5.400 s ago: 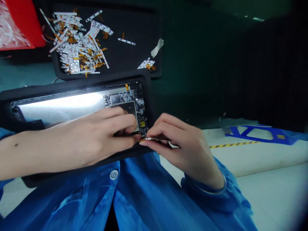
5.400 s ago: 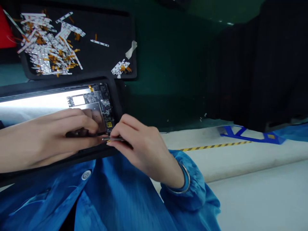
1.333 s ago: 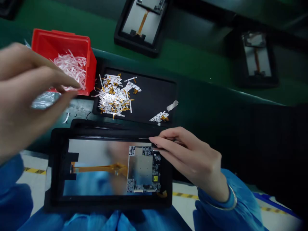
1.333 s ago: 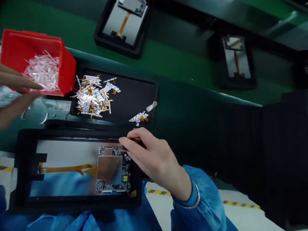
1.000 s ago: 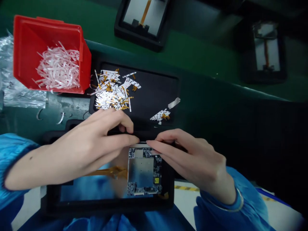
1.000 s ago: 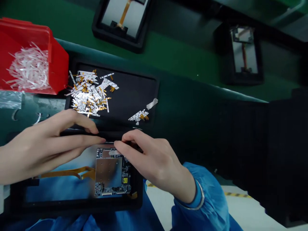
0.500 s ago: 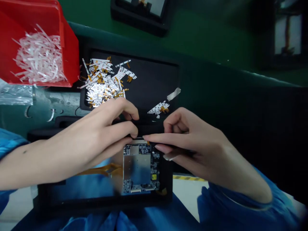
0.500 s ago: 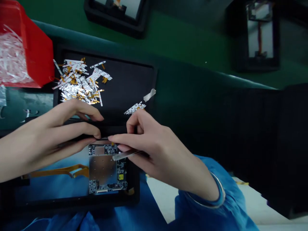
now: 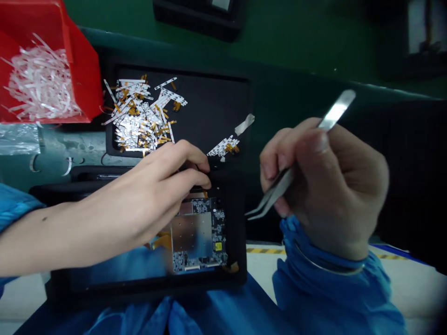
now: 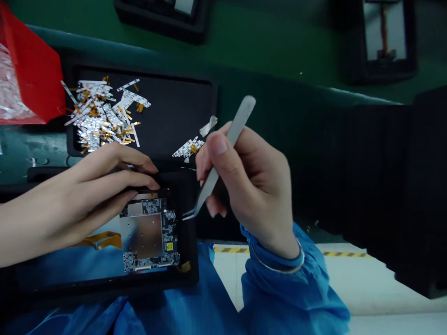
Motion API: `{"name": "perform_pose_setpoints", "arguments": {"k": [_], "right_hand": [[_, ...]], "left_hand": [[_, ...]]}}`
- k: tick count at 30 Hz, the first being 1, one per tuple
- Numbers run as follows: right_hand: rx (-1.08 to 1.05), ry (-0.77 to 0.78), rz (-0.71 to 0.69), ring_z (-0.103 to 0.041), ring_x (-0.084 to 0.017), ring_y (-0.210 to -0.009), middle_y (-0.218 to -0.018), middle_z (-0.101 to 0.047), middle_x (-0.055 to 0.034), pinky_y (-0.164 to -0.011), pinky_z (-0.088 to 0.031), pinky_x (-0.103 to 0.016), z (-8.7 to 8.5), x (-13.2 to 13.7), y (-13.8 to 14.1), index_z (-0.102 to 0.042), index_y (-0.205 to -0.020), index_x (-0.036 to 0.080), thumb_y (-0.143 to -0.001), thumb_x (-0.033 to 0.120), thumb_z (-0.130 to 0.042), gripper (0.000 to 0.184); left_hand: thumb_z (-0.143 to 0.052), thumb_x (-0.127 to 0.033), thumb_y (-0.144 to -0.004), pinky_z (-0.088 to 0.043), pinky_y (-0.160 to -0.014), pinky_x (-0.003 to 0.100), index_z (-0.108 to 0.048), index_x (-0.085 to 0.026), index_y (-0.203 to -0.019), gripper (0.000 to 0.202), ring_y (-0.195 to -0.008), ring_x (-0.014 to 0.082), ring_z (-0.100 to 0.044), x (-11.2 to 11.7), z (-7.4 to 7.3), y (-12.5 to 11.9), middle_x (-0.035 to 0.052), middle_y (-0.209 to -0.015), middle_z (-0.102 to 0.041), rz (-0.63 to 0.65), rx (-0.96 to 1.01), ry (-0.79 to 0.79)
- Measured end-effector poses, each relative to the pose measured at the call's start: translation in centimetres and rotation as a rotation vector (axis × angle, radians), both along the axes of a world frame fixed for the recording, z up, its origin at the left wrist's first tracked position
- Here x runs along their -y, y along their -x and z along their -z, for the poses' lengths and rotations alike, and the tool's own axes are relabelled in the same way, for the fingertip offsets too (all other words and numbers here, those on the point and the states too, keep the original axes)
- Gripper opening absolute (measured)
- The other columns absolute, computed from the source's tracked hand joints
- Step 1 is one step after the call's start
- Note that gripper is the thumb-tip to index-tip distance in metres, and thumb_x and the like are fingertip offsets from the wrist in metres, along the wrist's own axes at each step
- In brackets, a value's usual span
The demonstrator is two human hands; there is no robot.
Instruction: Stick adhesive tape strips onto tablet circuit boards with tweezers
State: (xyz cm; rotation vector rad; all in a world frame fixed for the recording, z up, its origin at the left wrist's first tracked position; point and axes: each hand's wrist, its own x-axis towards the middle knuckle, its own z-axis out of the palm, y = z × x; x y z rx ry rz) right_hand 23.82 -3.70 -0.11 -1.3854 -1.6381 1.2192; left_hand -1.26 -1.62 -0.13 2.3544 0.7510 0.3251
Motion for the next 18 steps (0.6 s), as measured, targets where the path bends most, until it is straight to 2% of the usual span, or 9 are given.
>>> {"name": "perform_pose_setpoints", "arguments": {"k": [2,4,6,12,18], "right_hand": [[-0.207,0.06,0.075,-0.055,-0.006,-0.042,-0.076,-0.062,0.0033,-0.031,-0.039,-0.02,0.0,0.0,0.7,-0.051,-0.089,0.026,-0.108,0.033,-0.054,0.021],[-0.298,0.117,0.061,-0.062,-0.008,-0.046,-0.077,-0.066,0.0046,-0.032,-0.045,-0.019,0.0,0.2,0.9,-0.052,-0.091,0.026,-0.103,0.025,-0.062,0.016],[-0.278,0.139,0.054,-0.063,-0.008,-0.047,-0.076,-0.066,0.0058,-0.034,-0.048,-0.019,0.1,0.5,0.9,-0.052,-0.093,0.026,-0.102,0.024,-0.063,0.015],[-0.122,0.148,0.046,-0.064,-0.009,-0.049,-0.08,-0.069,0.0041,-0.039,-0.051,-0.022,0.7,0.9,0.7,-0.053,-0.096,0.027,-0.103,0.037,-0.062,0.015],[-0.166,0.102,0.042,-0.063,-0.009,-0.048,-0.078,-0.068,0.0042,-0.038,-0.051,-0.02,0.9,0.9,0.8,-0.052,-0.094,0.025,-0.102,0.039,-0.065,0.021]], "left_hand": [[-0.043,-0.016,-0.105,-0.057,-0.099,0.026,-0.062,-0.019,-0.117,0.023,-0.118,0.018,-0.062,-0.3,-0.1,-0.2,0.009,-0.128,-0.055,-0.017,0.013,0.03],[-0.045,-0.018,-0.105,-0.058,-0.095,0.027,-0.062,-0.019,-0.113,0.019,-0.111,0.0173,-0.064,-0.7,-0.1,-0.5,0.0083,-0.124,-0.055,-0.019,0.024,0.022],[-0.046,-0.019,-0.104,-0.059,-0.088,0.027,-0.062,-0.019,-0.108,0.017,-0.102,0.0157,-0.064,-1.0,-0.1,-0.9,0.0067,-0.119,-0.055,-0.006,0.033,-0.009],[-0.043,-0.018,-0.105,-0.055,-0.073,0.023,-0.063,-0.018,-0.09,0.025,-0.086,0.0118,-0.062,-0.9,-0.1,-1.5,0.0005,-0.1,-0.056,-0.059,0.038,-0.133],[-0.055,-0.016,-0.102,-0.055,-0.077,0.02,-0.056,-0.019,-0.09,0.012,-0.083,0.0084,-0.058,-0.7,0.7,-1.5,0.0,-0.099,-0.053,-0.079,0.094,-0.038]]}}
